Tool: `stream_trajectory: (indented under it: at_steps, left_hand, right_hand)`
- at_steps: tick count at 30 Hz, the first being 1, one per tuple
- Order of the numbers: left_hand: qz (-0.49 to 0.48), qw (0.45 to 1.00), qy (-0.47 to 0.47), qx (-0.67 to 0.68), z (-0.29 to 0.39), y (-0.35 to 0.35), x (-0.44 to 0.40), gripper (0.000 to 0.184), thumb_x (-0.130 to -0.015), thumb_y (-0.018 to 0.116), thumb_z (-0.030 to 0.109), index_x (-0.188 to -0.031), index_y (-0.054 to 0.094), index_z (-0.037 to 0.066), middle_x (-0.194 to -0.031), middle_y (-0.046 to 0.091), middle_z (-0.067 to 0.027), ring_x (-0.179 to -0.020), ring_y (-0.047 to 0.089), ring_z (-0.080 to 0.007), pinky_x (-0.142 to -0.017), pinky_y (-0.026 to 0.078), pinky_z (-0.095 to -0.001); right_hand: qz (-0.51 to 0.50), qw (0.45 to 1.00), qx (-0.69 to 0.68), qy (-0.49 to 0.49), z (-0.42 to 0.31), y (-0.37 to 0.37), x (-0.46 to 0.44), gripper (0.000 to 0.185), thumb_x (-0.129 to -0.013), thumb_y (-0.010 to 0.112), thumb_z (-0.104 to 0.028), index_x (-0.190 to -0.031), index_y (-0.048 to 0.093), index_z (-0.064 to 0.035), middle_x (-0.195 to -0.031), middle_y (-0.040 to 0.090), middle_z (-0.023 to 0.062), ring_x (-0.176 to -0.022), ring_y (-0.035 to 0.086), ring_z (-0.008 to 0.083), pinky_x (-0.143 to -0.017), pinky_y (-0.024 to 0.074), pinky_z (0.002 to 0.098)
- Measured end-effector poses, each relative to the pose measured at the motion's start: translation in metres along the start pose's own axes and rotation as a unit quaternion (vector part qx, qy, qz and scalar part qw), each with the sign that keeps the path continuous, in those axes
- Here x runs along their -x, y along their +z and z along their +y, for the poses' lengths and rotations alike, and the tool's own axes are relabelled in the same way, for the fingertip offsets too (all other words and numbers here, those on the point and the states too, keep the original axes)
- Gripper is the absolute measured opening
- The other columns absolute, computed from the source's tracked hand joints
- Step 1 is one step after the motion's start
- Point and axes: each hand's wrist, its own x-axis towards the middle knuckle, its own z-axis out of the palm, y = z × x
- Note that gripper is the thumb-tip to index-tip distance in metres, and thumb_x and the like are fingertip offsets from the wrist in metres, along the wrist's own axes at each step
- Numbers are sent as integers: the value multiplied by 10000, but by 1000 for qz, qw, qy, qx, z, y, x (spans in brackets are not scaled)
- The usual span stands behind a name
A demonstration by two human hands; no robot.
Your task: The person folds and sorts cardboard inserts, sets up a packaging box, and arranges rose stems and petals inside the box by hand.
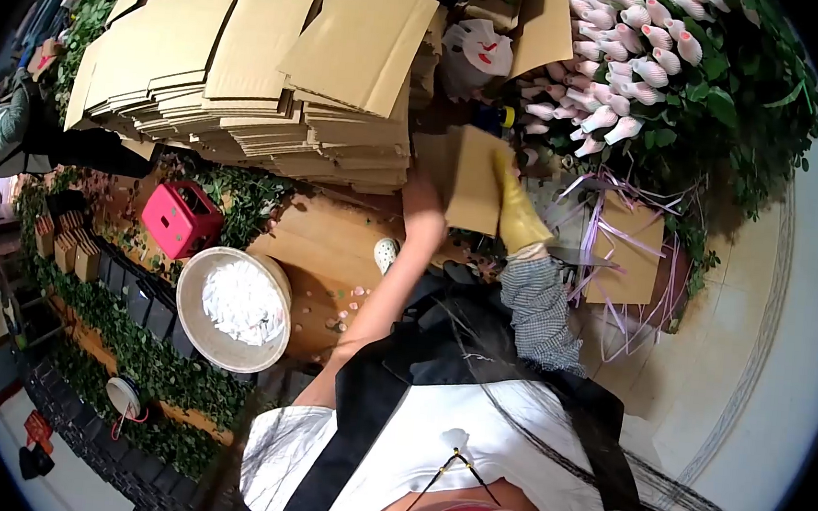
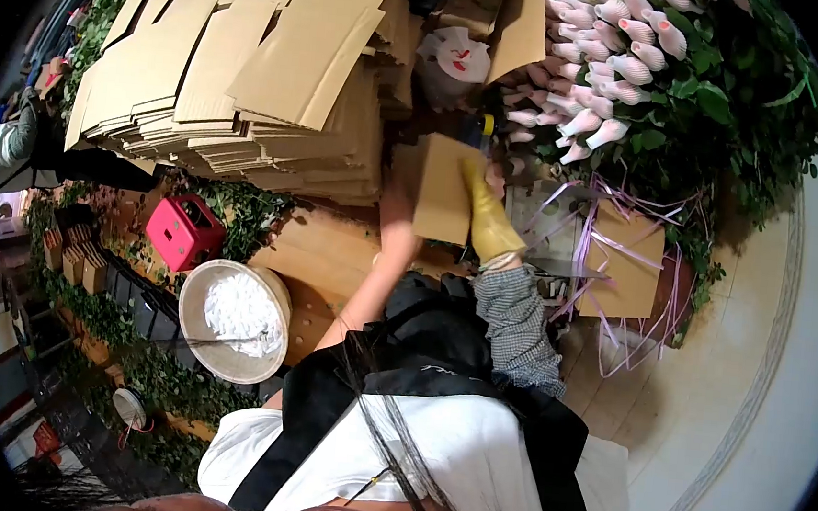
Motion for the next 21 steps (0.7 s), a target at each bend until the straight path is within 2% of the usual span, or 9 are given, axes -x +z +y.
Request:
stream_trajectory:
  at_steps: [1,2,4,7,9,11,15,18,21]
  left_hand:
    - [87,992,94,14,17,-33,35,627,-859,659,129,-1404,396,-36,-1318,501,-271,-1155,544,-382,-976,451,-442]
    - [171,967,189,28,26,-50,55,682,-835,691,143,-1412,377,-39,-1366,445,-288,-1229,482,-421,-1047,400,-491]
    - [145,969,200,22,19,-38,68,738,-803,724,190,-1410,374,-43,-1386,409,-301,-1270,408,-465,-1071,348,-530]
    - [110,954,275,-41,22,-12,50,600,-816,717,220,-1354,499,65,-1449,369,-263,-1373,300,-457,-1121,270,-580]
    - [104,943,308,-73,24,5,21,510,-832,700,209,-1311,557,107,-1480,363,-229,-1394,292,-434,-1131,266,-573]
    - [90,903,317,-274,17,22,-4,366,-857,666,204,-1219,630,174,-1538,342,-145,-1428,278,-385,-1136,271,-560]
    - [105,851,384,-343,-4,9,-24,350,-900,611,282,-1235,637,183,-1571,305,-124,-1451,264,-355,-1122,291,-560]
    - [134,868,399,-264,-2,8,-33,307,-892,617,251,-1171,653,127,-1530,371,-135,-1395,355,-363,-1135,269,-578]
    - [95,897,386,-194,7,-8,-21,486,-847,669,292,-1281,584,90,-1476,404,-182,-1387,345,-379,-1128,270,-595]
  right_hand:
    - [36,977,-139,155,-39,5,10,641,-995,478,-519,-1432,451,-52,-1351,564,110,-1189,578,200,-1029,458,280]
    - [39,975,-176,129,-34,-2,4,770,-910,506,-672,-1385,514,-65,-1225,642,99,-1058,647,209,-931,535,322]
    - [26,974,-194,115,-44,-21,7,743,-917,518,-650,-1378,515,-68,-1218,643,91,-1034,657,200,-870,568,352]
    - [13,980,-180,84,-46,-33,5,774,-920,487,-667,-1407,472,-65,-1254,622,99,-1065,649,192,-895,574,332]
    - [17,976,-197,88,-43,-35,9,767,-931,475,-658,-1413,463,-63,-1266,614,103,-1077,645,193,-907,571,322]
    - [44,980,-182,73,-43,-32,12,742,-949,467,-633,-1420,455,-60,-1289,601,102,-1117,628,196,-939,549,317]
    - [51,974,-212,56,-36,-25,15,723,-956,480,-614,-1410,469,-51,-1293,600,99,-1127,613,180,-950,527,313]
    - [67,978,-179,88,-48,-19,11,653,-955,544,-557,-1344,539,-33,-1241,613,57,-1084,589,156,-921,486,278]
    - [3,975,-211,64,-39,-1,-9,639,-959,549,-544,-1341,549,-31,-1266,603,58,-1114,566,133,-956,449,267]
